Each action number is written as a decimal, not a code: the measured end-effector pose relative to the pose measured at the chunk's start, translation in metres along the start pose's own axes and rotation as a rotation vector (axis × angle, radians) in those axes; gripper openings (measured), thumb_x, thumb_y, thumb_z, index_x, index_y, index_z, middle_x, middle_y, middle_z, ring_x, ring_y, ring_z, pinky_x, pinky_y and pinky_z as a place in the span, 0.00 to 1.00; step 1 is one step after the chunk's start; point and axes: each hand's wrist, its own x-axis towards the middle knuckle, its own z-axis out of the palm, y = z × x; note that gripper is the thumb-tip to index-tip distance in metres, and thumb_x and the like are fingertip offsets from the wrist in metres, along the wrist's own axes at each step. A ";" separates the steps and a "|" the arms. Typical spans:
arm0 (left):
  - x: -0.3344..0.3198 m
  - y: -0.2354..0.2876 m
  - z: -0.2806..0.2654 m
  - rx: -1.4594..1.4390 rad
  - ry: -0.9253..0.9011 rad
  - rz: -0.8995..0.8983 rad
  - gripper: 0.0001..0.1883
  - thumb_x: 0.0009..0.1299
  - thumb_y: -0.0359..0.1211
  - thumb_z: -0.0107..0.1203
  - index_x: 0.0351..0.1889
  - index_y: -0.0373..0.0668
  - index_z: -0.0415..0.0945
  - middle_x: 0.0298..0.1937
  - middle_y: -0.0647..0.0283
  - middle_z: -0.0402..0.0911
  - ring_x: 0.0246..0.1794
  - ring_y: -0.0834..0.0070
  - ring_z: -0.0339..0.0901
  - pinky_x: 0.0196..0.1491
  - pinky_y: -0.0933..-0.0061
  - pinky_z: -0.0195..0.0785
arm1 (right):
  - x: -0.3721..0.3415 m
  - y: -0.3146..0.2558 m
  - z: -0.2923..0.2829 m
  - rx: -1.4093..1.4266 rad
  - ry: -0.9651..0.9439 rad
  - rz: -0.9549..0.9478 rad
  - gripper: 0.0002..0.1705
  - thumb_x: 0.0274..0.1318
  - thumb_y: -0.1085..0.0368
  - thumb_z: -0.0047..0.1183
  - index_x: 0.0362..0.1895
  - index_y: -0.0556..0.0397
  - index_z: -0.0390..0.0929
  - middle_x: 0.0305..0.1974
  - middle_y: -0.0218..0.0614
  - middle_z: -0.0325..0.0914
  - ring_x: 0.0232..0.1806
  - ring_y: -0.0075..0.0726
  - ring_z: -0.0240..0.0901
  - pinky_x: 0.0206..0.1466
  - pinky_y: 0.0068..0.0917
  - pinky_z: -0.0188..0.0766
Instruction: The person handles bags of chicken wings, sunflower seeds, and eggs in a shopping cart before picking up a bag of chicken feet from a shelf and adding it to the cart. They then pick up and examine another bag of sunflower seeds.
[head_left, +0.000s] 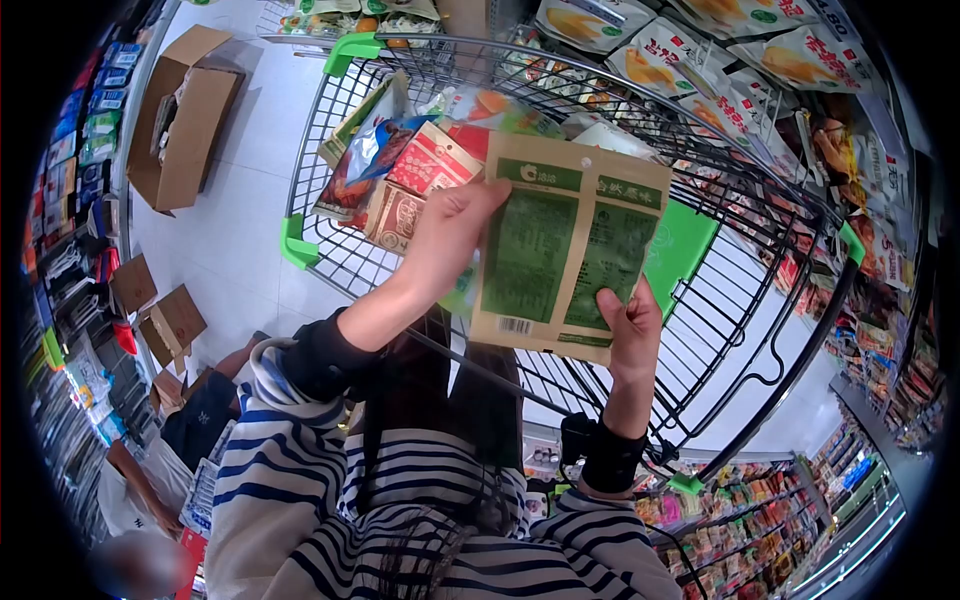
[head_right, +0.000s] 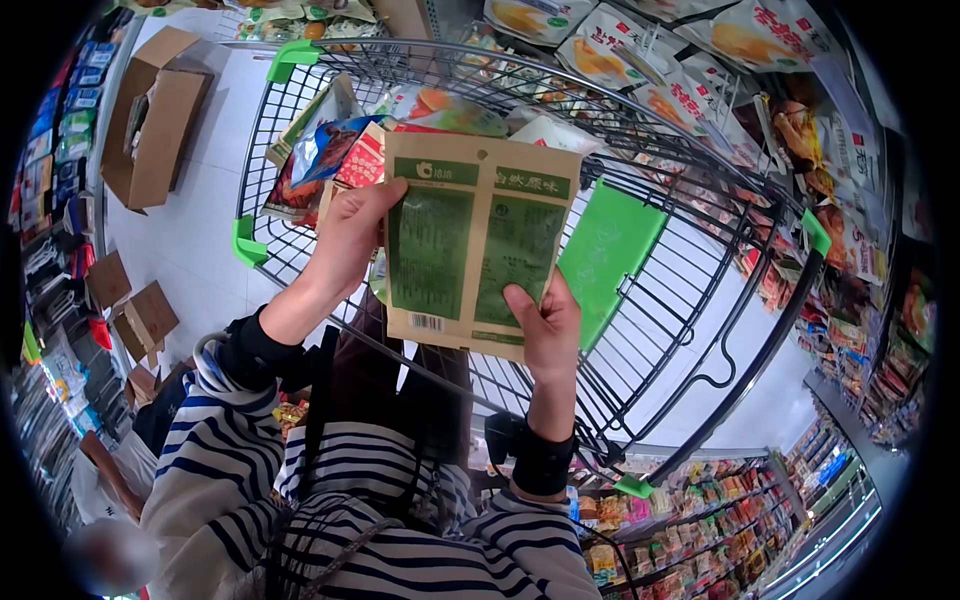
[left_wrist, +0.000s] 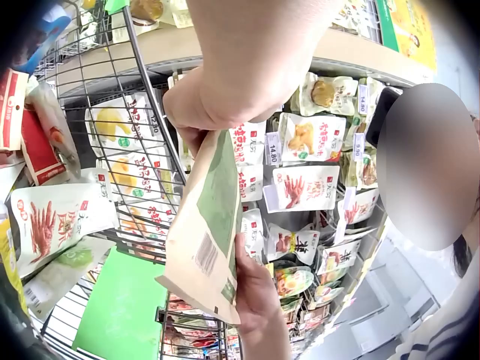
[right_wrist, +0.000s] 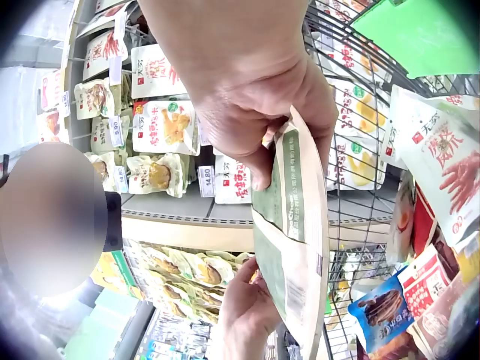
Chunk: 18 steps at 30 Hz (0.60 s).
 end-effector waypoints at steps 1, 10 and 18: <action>0.000 0.000 0.000 -0.020 -0.002 -0.006 0.14 0.65 0.36 0.44 0.24 0.36 0.74 0.22 0.66 0.76 0.19 0.88 0.67 0.21 0.88 0.57 | 0.000 0.002 0.000 0.010 -0.012 0.001 0.17 0.50 0.75 0.44 0.47 0.61 0.63 0.41 0.34 0.71 0.39 0.20 0.67 0.43 0.15 0.61; -0.005 0.009 0.004 -0.013 -0.040 -0.037 0.09 0.63 0.32 0.49 0.36 0.36 0.72 0.30 0.68 0.76 0.26 0.87 0.71 0.29 0.86 0.65 | 0.002 0.003 0.009 0.009 -0.051 0.018 0.16 0.51 0.75 0.44 0.47 0.63 0.63 0.40 0.34 0.71 0.40 0.20 0.66 0.45 0.16 0.60; -0.002 0.006 0.002 0.068 -0.062 0.095 0.09 0.63 0.32 0.49 0.35 0.36 0.73 0.29 0.69 0.76 0.25 0.89 0.70 0.27 0.87 0.64 | 0.001 0.004 0.011 -0.021 -0.033 0.016 0.16 0.52 0.74 0.44 0.47 0.64 0.62 0.41 0.34 0.71 0.41 0.21 0.66 0.46 0.16 0.60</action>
